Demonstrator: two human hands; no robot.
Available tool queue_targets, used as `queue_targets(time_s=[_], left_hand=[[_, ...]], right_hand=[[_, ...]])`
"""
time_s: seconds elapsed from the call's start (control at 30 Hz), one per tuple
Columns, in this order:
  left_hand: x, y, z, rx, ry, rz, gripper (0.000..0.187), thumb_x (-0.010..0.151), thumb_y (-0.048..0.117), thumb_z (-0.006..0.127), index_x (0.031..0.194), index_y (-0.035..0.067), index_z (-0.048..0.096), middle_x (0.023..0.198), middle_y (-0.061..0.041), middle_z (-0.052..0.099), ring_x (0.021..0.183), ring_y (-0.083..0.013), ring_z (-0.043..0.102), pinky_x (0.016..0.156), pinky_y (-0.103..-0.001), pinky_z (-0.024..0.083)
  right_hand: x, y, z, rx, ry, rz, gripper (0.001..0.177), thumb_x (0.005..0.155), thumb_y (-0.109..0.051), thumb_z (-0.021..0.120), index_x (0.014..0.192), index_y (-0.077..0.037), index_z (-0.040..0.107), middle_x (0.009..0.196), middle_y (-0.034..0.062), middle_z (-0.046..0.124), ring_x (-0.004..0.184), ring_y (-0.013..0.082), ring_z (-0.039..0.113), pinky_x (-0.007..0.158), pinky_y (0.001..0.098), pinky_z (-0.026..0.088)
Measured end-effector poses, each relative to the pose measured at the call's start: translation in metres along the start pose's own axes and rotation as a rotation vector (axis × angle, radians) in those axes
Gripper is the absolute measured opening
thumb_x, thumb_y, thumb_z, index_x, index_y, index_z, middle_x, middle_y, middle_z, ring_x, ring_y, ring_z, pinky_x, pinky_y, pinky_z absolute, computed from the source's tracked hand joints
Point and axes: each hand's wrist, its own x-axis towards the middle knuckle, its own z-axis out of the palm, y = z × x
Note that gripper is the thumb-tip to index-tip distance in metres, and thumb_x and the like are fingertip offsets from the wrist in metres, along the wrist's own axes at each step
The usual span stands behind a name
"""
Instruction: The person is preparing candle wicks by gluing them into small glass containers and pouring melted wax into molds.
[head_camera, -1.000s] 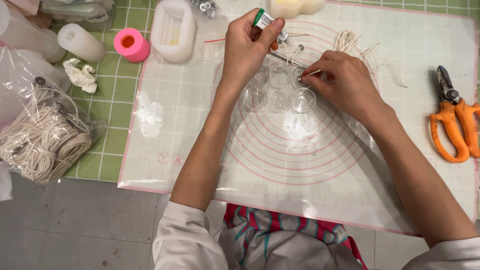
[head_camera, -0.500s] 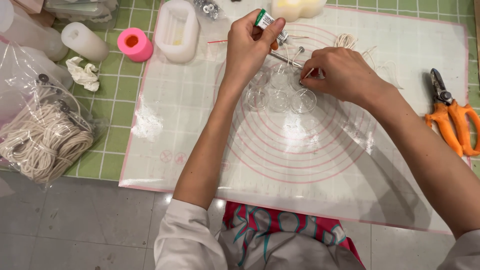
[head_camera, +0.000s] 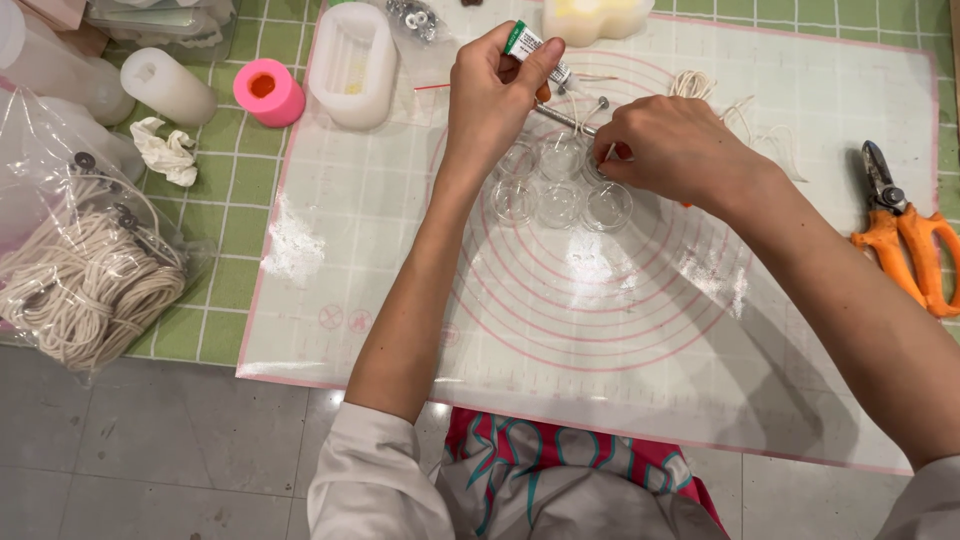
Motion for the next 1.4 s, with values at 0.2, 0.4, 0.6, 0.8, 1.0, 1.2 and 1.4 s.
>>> queue_targets(time_s=[0.2,0.4,0.6,0.8,1.0,1.2,1.4], left_hand=[[0.0,0.0,0.0,0.012,-0.002,-0.014,0.03,0.096,0.028,0.074,0.08,0.005,0.064,0.064,-0.001,0.068,0.056,-0.0051,0.061,0.051,-0.023,0.044],[0.004,-0.017,-0.012,-0.555,-0.05,-0.248,0.034,0.094,0.038,0.074,0.088,0.006,0.068,0.076,-0.005,0.071,0.067,-0.0134,0.066,0.068,-0.028,0.054],[0.01,-0.039,-0.015,-1.059,0.031,-0.369,0.03,0.09,0.033,0.078,0.092,0.003,0.071,0.086,-0.013,0.074,0.081,-0.0229,0.069,0.084,-0.037,0.056],[0.011,-0.043,-0.016,-1.021,0.074,-0.402,0.028,0.089,0.032,0.078,0.091,0.005,0.071,0.084,-0.012,0.074,0.078,-0.0226,0.069,0.081,-0.036,0.055],[0.012,-0.044,-0.02,-1.013,0.135,-0.454,0.027,0.088,0.032,0.078,0.086,0.007,0.069,0.08,-0.01,0.072,0.074,-0.0211,0.068,0.078,-0.036,0.055],[0.012,-0.042,-0.022,-0.997,0.123,-0.434,0.027,0.089,0.033,0.078,0.086,0.007,0.069,0.08,-0.01,0.072,0.074,-0.0204,0.067,0.079,-0.036,0.055],[0.011,-0.039,-0.022,-0.96,0.138,-0.43,0.028,0.088,0.034,0.078,0.086,0.007,0.069,0.079,-0.009,0.072,0.072,-0.0202,0.067,0.076,-0.036,0.055]], right_hand=[[0.001,0.0,0.001,-0.01,0.006,0.012,0.009,0.085,-0.016,0.072,0.09,-0.013,0.08,0.078,0.0082,0.074,0.07,0.029,0.069,0.069,0.0432,0.055],[0.0,0.003,0.006,-0.014,0.051,-0.013,0.01,0.084,-0.015,0.073,0.089,-0.012,0.08,0.076,0.0104,0.073,0.069,0.0305,0.068,0.068,0.044,0.055],[0.0,0.0,0.004,-0.02,0.046,-0.009,0.009,0.084,-0.014,0.073,0.088,-0.011,0.08,0.076,0.0104,0.073,0.069,0.0304,0.068,0.067,0.0443,0.055],[-0.001,0.0,0.006,-0.016,0.078,-0.044,0.009,0.083,-0.012,0.073,0.088,-0.011,0.08,0.077,0.0107,0.074,0.071,0.0309,0.069,0.067,0.0441,0.055],[0.0,0.003,0.008,-0.036,0.095,-0.059,0.009,0.083,-0.012,0.072,0.087,-0.01,0.08,0.081,0.01,0.074,0.075,0.0304,0.069,0.068,0.0439,0.054],[0.0,0.003,0.007,0.012,0.069,-0.05,0.01,0.083,-0.011,0.071,0.088,-0.011,0.08,0.083,0.0081,0.075,0.075,0.0286,0.07,0.07,0.0427,0.055],[-0.001,0.001,0.005,-0.006,0.052,-0.03,0.01,0.085,-0.012,0.071,0.09,-0.011,0.08,0.083,0.0085,0.076,0.076,0.0283,0.07,0.071,0.0422,0.055]])
